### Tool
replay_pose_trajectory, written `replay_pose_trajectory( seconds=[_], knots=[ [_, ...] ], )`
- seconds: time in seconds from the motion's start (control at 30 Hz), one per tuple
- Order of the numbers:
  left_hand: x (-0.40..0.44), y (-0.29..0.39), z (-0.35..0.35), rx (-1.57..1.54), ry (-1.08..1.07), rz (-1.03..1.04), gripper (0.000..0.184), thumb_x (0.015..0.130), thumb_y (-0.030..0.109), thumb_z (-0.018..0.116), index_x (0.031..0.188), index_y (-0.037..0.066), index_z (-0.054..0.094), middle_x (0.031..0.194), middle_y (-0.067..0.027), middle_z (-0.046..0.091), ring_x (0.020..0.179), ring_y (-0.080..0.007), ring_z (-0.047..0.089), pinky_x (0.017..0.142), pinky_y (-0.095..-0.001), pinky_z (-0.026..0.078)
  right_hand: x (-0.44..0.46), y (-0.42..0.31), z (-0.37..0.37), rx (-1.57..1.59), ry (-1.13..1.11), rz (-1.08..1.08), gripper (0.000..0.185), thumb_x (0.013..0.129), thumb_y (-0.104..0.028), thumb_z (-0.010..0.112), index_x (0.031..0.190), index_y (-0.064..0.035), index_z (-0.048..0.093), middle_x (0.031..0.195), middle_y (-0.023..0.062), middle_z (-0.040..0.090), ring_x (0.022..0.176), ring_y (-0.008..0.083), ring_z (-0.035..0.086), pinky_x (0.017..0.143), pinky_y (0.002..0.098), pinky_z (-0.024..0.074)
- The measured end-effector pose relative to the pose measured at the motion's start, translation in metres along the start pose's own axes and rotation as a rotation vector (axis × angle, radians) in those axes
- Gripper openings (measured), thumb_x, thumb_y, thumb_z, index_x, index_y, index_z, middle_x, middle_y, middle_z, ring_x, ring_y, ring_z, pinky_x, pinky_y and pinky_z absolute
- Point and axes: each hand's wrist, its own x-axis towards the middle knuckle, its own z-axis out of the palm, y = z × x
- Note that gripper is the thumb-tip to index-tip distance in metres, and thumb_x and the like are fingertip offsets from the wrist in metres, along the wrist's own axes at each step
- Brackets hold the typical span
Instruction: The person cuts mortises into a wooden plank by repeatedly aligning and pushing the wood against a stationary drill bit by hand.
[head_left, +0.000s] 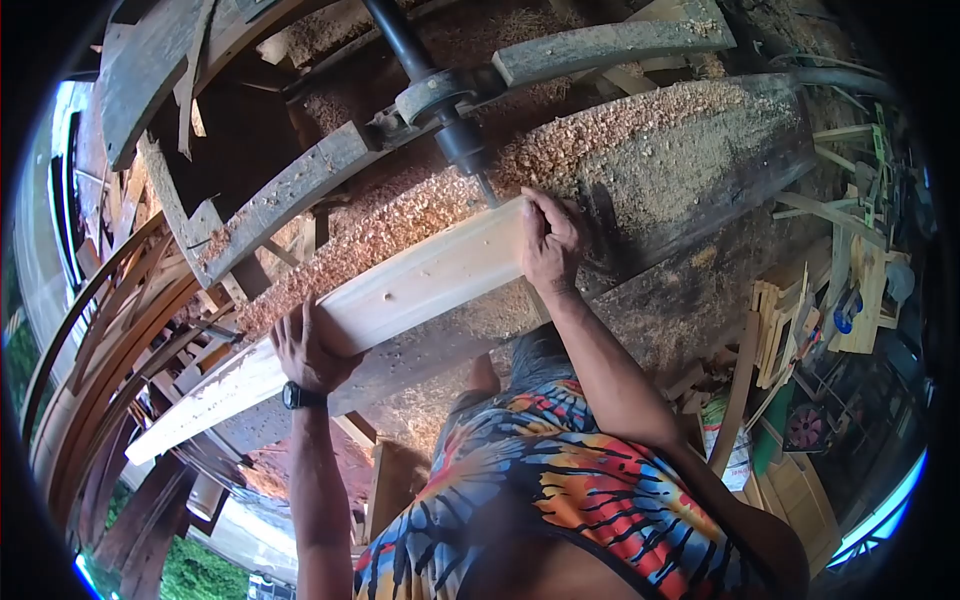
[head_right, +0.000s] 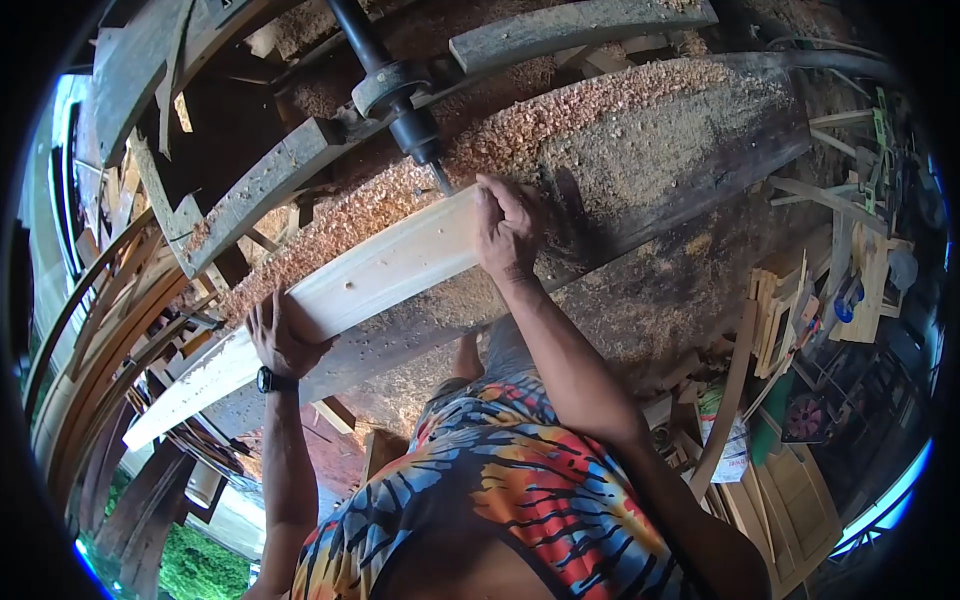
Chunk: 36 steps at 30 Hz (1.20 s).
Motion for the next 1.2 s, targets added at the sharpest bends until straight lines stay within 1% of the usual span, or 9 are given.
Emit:
replay_pose_trajectory(
  seconds=[0.23, 0.4, 0.5, 0.67, 0.77, 0.8, 0.9, 1.03, 1.2],
  knots=[
    [0.005, 0.0, 0.0, 0.006, -0.031, -0.024, 0.128, 0.046, 0.037, 0.105, 0.16, 0.011, 0.053, 0.132, -0.0153, 0.066, 0.12, -0.0391, 0.062, 0.109, -0.058, 0.045, 0.007, 0.001, 0.003, -0.026, 0.013, -0.078, 0.021, 0.104, -0.015, 0.073, 0.121, -0.0066, 0.082, 0.115, 0.0086, 0.082, 0.108, 0.028, 0.071, 0.099, 0.0422, 0.0552],
    [0.008, -0.001, -0.001, -0.018, -0.012, -0.005, 0.127, 0.045, 0.033, 0.104, 0.16, 0.01, 0.053, 0.129, -0.0166, 0.066, 0.117, -0.0397, 0.061, 0.109, -0.0574, 0.045, 0.012, -0.006, 0.004, -0.026, -0.008, -0.064, 0.021, 0.104, -0.013, 0.072, 0.121, -0.004, 0.081, 0.116, 0.0106, 0.082, 0.108, 0.0297, 0.072, 0.1, 0.0423, 0.0554],
    [0.009, 0.001, -0.001, 0.002, 0.011, 0.008, 0.127, 0.046, 0.032, 0.103, 0.161, 0.01, 0.052, 0.13, -0.0163, 0.066, 0.118, -0.0396, 0.061, 0.108, -0.0578, 0.045, 0.012, -0.002, 0.004, -0.048, 0.024, -0.127, 0.022, 0.107, -0.018, 0.071, 0.123, -0.0067, 0.082, 0.114, 0.0117, 0.081, 0.109, 0.0269, 0.073, 0.096, 0.0395, 0.0573],
    [0.011, 0.011, -0.004, 0.003, 0.03, 0.015, 0.123, 0.05, 0.037, 0.105, 0.158, 0.007, 0.053, 0.132, -0.0164, 0.065, 0.121, -0.0407, 0.059, 0.111, -0.0574, 0.042, 0.011, 0.011, 0.011, 0.028, -0.016, -0.065, 0.025, 0.11, -0.02, 0.068, 0.123, -0.0028, 0.08, 0.115, 0.0167, 0.081, 0.105, 0.0318, 0.077, 0.095, 0.0412, 0.0593],
    [0.008, 0.014, -0.005, -0.011, -0.005, -0.007, 0.125, 0.047, 0.036, 0.106, 0.157, 0.007, 0.054, 0.133, -0.0167, 0.064, 0.12, -0.0415, 0.059, 0.111, -0.0579, 0.042, 0.009, 0.013, 0.012, 0.021, 0.009, -0.07, 0.019, 0.103, -0.016, 0.074, 0.118, -0.0075, 0.081, 0.113, 0.0103, 0.081, 0.104, 0.0329, 0.073, 0.095, 0.0445, 0.0571],
    [0.008, 0.014, -0.005, -0.002, 0.004, 0.003, 0.126, 0.046, 0.036, 0.106, 0.157, 0.008, 0.054, 0.133, -0.0167, 0.064, 0.12, -0.0415, 0.059, 0.111, -0.0583, 0.042, 0.003, 0.019, 0.014, 0.11, 0.019, -0.04, 0.019, 0.104, -0.019, 0.074, 0.118, -0.0078, 0.081, 0.112, 0.0103, 0.081, 0.105, 0.0332, 0.072, 0.097, 0.0448, 0.0557],
    [-0.015, 0.022, -0.003, 0.005, -0.041, 0.024, 0.128, 0.044, 0.039, 0.107, 0.157, 0.011, 0.055, 0.132, -0.0161, 0.064, 0.121, -0.0407, 0.059, 0.11, -0.0592, 0.043, -0.031, 0.018, -0.015, -0.051, -0.012, -0.034, 0.019, 0.104, -0.016, 0.073, 0.12, -0.0089, 0.08, 0.112, 0.0096, 0.081, 0.108, 0.0334, 0.071, 0.101, 0.0468, 0.053],
    [-0.042, 0.028, 0.005, -0.027, -0.057, 0.07, 0.125, 0.046, 0.037, 0.105, 0.158, 0.011, 0.056, 0.135, -0.0178, 0.064, 0.121, -0.0415, 0.06, 0.109, -0.0599, 0.044, -0.079, 0.025, -0.043, 0.031, -0.012, 0.029, 0.019, 0.105, -0.014, 0.071, 0.122, -0.0064, 0.078, 0.114, 0.0113, 0.08, 0.11, 0.034, 0.07, 0.103, 0.0458, 0.0532],
    [-0.04, 0.029, 0.004, -0.041, -0.064, 0.061, 0.121, 0.047, 0.032, 0.102, 0.156, 0.01, 0.057, 0.134, -0.0186, 0.064, 0.12, -0.0427, 0.06, 0.108, -0.0603, 0.045, -0.073, 0.022, -0.043, 0.017, 0.002, 0.009, 0.019, 0.106, -0.012, 0.071, 0.122, -0.0052, 0.078, 0.116, 0.0119, 0.08, 0.11, 0.0332, 0.07, 0.1, 0.0451, 0.0551]
  ],
)
